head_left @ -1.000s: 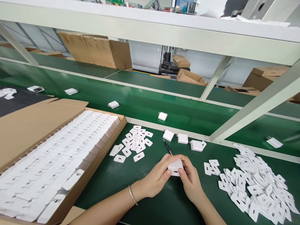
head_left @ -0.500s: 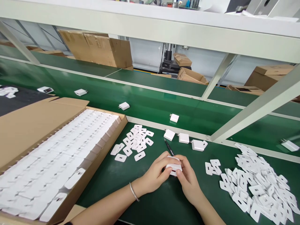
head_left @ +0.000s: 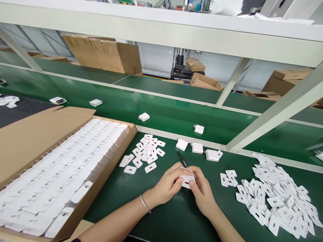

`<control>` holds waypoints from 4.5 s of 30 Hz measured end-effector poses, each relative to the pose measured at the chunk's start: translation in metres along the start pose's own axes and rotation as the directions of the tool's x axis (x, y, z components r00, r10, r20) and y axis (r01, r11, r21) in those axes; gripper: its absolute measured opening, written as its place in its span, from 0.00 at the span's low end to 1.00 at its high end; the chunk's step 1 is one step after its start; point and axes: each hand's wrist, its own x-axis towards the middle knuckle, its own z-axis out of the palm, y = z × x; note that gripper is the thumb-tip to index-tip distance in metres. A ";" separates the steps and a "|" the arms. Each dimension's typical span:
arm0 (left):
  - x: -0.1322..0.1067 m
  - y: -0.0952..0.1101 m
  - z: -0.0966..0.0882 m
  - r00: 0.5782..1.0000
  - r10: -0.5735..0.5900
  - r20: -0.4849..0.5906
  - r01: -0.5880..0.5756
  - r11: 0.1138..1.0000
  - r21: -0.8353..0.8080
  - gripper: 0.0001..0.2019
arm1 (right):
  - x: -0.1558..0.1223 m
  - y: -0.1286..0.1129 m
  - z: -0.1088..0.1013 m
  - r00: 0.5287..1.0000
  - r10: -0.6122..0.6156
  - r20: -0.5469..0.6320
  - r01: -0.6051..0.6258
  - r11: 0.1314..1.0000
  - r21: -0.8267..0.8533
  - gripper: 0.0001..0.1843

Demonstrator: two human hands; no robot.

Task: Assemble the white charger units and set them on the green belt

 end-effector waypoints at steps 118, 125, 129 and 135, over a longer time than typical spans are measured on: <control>0.010 0.007 -0.010 0.873 -0.487 -0.026 0.383 0.719 -0.580 0.18 | 0.005 0.000 -0.001 1.000 0.011 0.015 -0.008 0.983 -0.181 0.29; -0.001 0.014 -0.004 0.971 -0.240 -0.015 0.196 0.825 -0.530 0.26 | 0.001 -0.006 -0.001 0.982 -0.172 -0.082 0.168 0.984 -0.053 0.26; -0.005 0.019 -0.002 0.981 -0.189 -0.051 0.147 0.883 -0.446 0.24 | -0.002 -0.010 -0.001 0.969 -0.234 -0.083 0.233 0.972 -0.026 0.23; -0.008 0.023 0.003 0.975 -0.217 -0.053 0.167 0.865 -0.472 0.23 | -0.003 -0.006 -0.004 0.972 -0.230 -0.043 0.230 0.973 -0.007 0.30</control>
